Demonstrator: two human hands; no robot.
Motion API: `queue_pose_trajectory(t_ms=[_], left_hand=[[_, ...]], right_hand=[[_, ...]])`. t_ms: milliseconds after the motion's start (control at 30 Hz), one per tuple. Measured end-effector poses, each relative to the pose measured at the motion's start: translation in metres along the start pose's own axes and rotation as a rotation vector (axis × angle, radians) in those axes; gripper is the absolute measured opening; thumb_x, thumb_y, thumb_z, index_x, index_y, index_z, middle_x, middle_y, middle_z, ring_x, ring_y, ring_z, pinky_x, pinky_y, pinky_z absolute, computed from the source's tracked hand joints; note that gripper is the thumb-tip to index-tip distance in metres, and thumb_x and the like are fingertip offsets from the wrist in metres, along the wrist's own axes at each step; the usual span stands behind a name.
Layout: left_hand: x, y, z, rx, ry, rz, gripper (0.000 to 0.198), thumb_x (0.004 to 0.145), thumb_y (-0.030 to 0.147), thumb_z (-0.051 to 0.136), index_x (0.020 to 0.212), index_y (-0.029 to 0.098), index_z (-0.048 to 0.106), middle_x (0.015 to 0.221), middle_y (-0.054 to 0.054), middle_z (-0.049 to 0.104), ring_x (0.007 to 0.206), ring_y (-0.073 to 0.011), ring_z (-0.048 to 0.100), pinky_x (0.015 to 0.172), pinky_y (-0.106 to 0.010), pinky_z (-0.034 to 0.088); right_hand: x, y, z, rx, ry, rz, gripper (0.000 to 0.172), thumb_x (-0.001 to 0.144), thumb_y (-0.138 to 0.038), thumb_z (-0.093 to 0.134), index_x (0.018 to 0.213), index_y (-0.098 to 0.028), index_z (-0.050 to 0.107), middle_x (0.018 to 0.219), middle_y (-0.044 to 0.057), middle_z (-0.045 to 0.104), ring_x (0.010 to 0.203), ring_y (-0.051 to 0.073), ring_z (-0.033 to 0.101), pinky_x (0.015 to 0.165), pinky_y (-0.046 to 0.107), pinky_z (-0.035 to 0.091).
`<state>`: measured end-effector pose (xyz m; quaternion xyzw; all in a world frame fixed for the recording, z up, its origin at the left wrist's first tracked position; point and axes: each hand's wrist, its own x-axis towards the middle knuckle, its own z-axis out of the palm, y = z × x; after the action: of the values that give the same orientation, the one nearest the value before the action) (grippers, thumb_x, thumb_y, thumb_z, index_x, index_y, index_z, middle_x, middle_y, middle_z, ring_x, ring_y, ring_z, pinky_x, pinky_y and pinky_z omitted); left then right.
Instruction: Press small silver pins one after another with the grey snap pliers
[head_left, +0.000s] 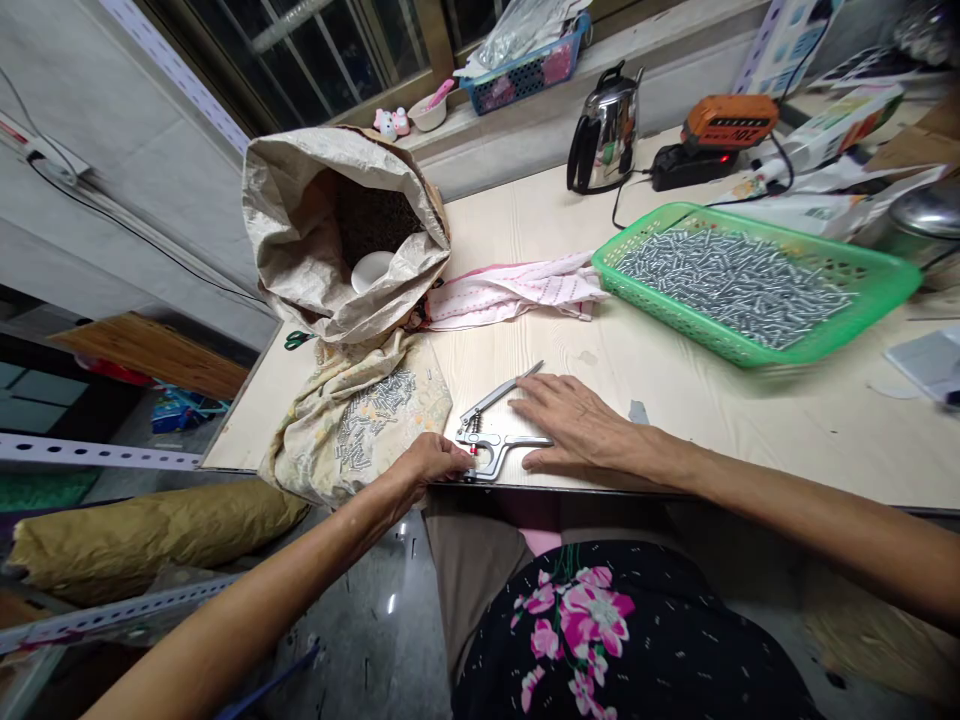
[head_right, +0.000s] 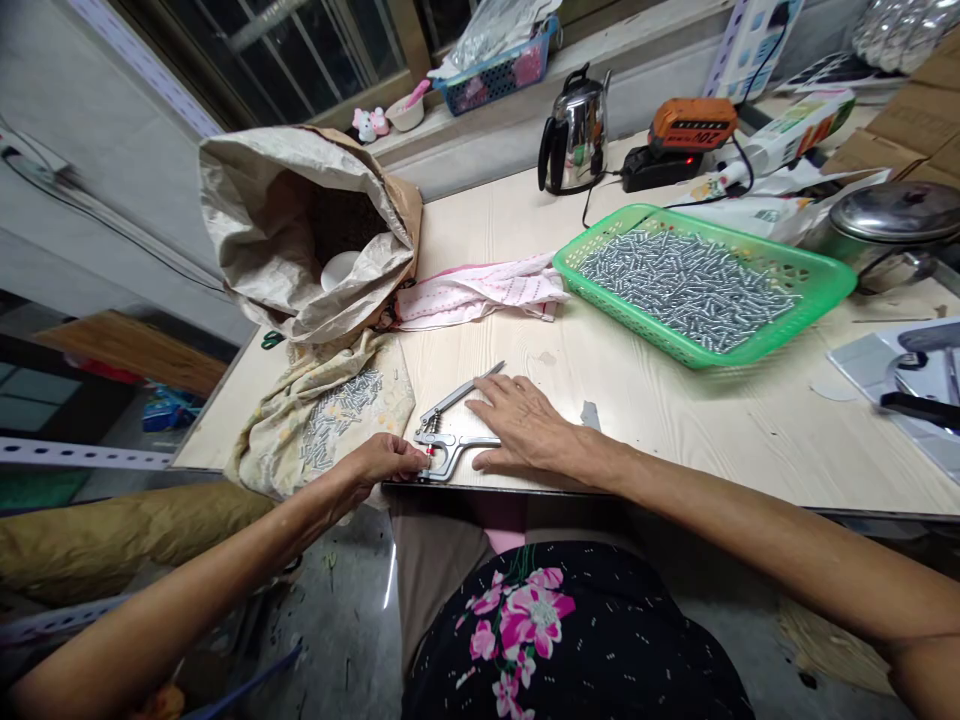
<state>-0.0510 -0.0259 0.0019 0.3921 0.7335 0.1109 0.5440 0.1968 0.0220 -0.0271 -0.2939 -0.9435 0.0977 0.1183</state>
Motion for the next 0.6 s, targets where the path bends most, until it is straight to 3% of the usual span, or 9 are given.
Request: queue_pose_trajectory(t_ms=[100,300,400,467,600], left_hand=[[-0.001,0.000,0.000,-0.016,0.015,-0.017,0.023,0.047,0.033,0.079,0.057,0.014,0.070,0.044,0.001,0.057,0.045,-0.0084,0.041,0.049,-0.022,0.028],[0.000,0.000,0.002,-0.027,0.033,-0.036,0.024,0.046,0.035,0.079,0.049,0.015,0.066,0.041,0.001,0.054,0.044,-0.0090,0.039,0.048,-0.024,0.026],[-0.002,0.001,0.005,-0.014,0.057,-0.022,0.025,0.047,0.035,0.079,0.046,0.016,0.063,0.041,0.001,0.052,0.044,-0.0091,0.038,0.049,-0.024,0.026],[-0.003,0.001,0.006,-0.008,0.075,-0.005,0.026,0.048,0.035,0.078,0.046,0.017,0.061,0.041,0.002,0.051,0.045,-0.0094,0.038,0.049,-0.024,0.026],[-0.005,-0.001,0.007,-0.006,0.071,0.034,0.028,0.050,0.040,0.076,0.049,0.016,0.060,0.043,0.003,0.050,0.046,-0.0094,0.038,0.050,-0.023,0.027]], right_hand=[[0.005,0.012,0.003,-0.038,-0.065,0.014,0.099,0.067,-0.073,0.068,0.139,-0.010,0.041,0.149,0.027,0.030,0.138,0.042,0.021,0.106,0.062,0.023],[0.012,0.019,0.002,-0.009,-0.130,0.020,0.106,0.066,-0.077,0.065,0.143,-0.011,0.038,0.150,0.026,0.031,0.139,0.044,0.021,0.107,0.069,0.016],[0.009,0.015,0.000,0.012,-0.090,0.017,0.092,0.072,-0.071,0.064,0.139,-0.012,0.043,0.148,0.026,0.033,0.137,0.043,0.024,0.106,0.067,0.020],[0.004,0.010,-0.001,0.028,-0.016,-0.011,0.070,0.079,-0.060,0.065,0.130,-0.014,0.051,0.144,0.022,0.039,0.133,0.038,0.030,0.105,0.060,0.025],[-0.004,-0.004,-0.002,0.098,0.051,-0.036,0.027,0.090,-0.043,0.058,0.099,-0.017,0.061,0.107,0.010,0.058,0.101,0.024,0.047,0.087,0.039,0.036]])
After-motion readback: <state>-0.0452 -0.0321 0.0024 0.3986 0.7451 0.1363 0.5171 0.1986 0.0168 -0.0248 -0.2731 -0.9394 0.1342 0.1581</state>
